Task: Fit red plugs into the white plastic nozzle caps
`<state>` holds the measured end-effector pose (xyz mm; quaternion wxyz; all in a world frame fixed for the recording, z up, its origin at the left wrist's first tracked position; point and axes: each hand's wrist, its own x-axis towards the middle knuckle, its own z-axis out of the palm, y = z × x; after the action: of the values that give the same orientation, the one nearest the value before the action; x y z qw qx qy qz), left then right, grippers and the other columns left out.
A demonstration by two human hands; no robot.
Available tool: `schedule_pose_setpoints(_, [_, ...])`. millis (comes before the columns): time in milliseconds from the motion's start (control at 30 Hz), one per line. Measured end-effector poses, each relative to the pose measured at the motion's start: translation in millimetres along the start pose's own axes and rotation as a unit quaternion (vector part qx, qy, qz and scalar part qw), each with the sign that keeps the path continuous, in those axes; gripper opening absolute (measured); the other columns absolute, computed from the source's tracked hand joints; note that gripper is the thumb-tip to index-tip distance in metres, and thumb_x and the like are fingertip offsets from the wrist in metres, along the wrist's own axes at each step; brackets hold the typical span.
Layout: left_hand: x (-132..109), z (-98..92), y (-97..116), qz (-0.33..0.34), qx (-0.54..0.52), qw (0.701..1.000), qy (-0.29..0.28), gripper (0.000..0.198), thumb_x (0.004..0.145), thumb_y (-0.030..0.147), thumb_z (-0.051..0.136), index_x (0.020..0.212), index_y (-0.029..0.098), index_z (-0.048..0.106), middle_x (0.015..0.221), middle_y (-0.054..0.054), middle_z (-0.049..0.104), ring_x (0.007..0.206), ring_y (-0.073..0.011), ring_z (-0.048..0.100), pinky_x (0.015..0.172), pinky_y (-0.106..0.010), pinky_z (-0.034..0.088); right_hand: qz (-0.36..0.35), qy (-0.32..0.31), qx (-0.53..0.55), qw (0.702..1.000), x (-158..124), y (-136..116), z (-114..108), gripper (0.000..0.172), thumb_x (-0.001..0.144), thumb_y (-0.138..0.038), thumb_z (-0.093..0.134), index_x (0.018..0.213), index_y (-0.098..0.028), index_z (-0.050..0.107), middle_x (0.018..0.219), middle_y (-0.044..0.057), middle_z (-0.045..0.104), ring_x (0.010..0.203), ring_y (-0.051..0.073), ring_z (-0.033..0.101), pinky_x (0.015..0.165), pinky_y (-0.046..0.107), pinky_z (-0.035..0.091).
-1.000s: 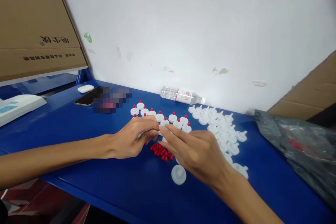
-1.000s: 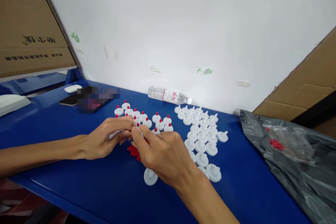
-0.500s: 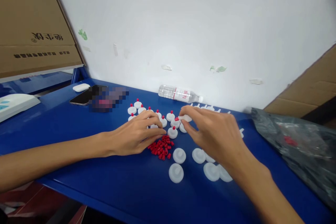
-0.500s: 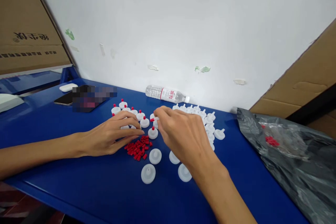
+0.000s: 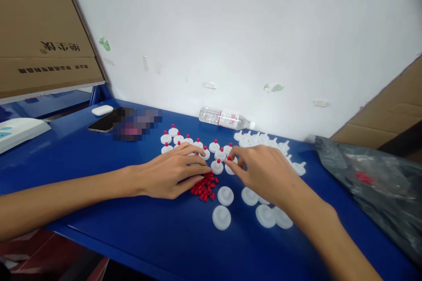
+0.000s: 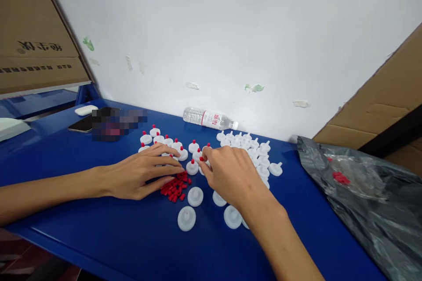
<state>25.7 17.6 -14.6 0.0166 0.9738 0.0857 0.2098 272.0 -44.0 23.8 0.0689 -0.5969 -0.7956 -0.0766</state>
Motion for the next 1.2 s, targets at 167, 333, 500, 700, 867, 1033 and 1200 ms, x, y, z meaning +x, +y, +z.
schedule_pose_setpoints(167, [0, 0.3, -1, 0.000, -0.002, 1.000, -0.017, 0.031, 0.100, 0.018, 0.052, 0.129, 0.016, 0.064, 0.117, -0.011, 0.072, 0.120, -0.0295, 0.055, 0.102, -0.045, 0.046, 0.007, -0.023, -0.049, 0.998, 1, -4, 8, 0.019, 0.100, -0.034, 0.055, 0.096, -0.026, 0.071, 0.069, 0.003, 0.071, 0.062, 0.021, 0.067, 0.053, 0.030, 0.025])
schedule_pose_setpoints(333, [-1, 1.0, -1, 0.000, 0.000, 1.000, -0.018, 0.030, 0.100, 0.017, 0.052, 0.127, 0.015, 0.065, 0.116, -0.011, 0.072, 0.119, -0.0288, 0.056, 0.102, -0.044, 0.047, 0.001, -0.006, -0.081, 0.997, 2, -4, 18, 0.016, 0.099, -0.029, 0.055, 0.102, -0.023, 0.070, 0.068, 0.005, 0.071, 0.061, 0.021, 0.067, 0.052, 0.030, 0.020])
schedule_pose_setpoints(500, [-1, 1.3, -1, 0.005, -0.004, 1.000, -0.009, 0.028, 0.099, 0.017, 0.053, 0.124, 0.014, 0.066, 0.112, -0.011, 0.072, 0.117, -0.0284, 0.055, 0.101, -0.044, 0.048, 0.003, 0.060, -0.015, 0.998, 1, -7, 11, 0.022, 0.103, -0.036, 0.050, 0.100, -0.023, 0.067, 0.071, 0.001, 0.072, 0.056, 0.017, 0.063, 0.052, 0.029, 0.021])
schedule_pose_setpoints(700, [-1, -0.3, -1, 0.012, -0.006, 1.000, 0.002, 0.025, 0.098, 0.016, 0.054, 0.118, 0.015, 0.069, 0.106, -0.012, 0.072, 0.112, -0.0276, 0.058, 0.098, -0.043, 0.049, -0.057, 0.055, 0.084, 0.993, -2, -16, 5, 0.052, 0.107, -0.044, 0.034, 0.072, -0.022, 0.065, 0.062, 0.000, 0.067, 0.054, 0.014, 0.059, 0.054, 0.031, 0.024])
schedule_pose_setpoints(867, [0, 1.2, -3, 0.023, 0.014, 1.000, 0.002, 0.024, 0.100, 0.016, 0.051, 0.115, 0.014, 0.069, 0.105, -0.012, 0.072, 0.111, -0.0278, 0.058, 0.097, -0.043, 0.049, -0.068, 0.032, 0.019, 0.997, -2, -17, 12, 0.051, 0.109, -0.041, 0.030, 0.082, -0.024, 0.070, 0.063, 0.001, 0.069, 0.055, 0.017, 0.061, 0.054, 0.034, 0.018])
schedule_pose_setpoints(1033, [-1, 2.7, -7, 0.019, 0.031, 0.999, -0.006, 0.022, 0.101, 0.016, 0.052, 0.116, 0.015, 0.069, 0.105, -0.012, 0.071, 0.114, -0.0280, 0.057, 0.097, -0.042, 0.048, -0.012, 0.051, -0.028, 0.998, 0, -8, 3, 0.050, 0.108, -0.045, 0.029, 0.088, -0.024, 0.069, 0.059, 0.001, 0.066, 0.051, 0.017, 0.059, 0.052, 0.032, 0.016])
schedule_pose_setpoints(1200, [-2, 2.3, -10, 0.015, 0.032, 0.999, -0.009, 0.021, 0.100, 0.016, 0.057, 0.116, 0.019, 0.069, 0.106, -0.010, 0.072, 0.114, -0.0270, 0.058, 0.096, -0.041, 0.046, 0.067, 0.123, -0.104, 0.985, 2, 9, -2, 0.035, 0.105, -0.034, 0.040, 0.092, -0.022, 0.071, 0.079, 0.006, 0.073, 0.075, 0.022, 0.067, 0.051, 0.031, 0.023])
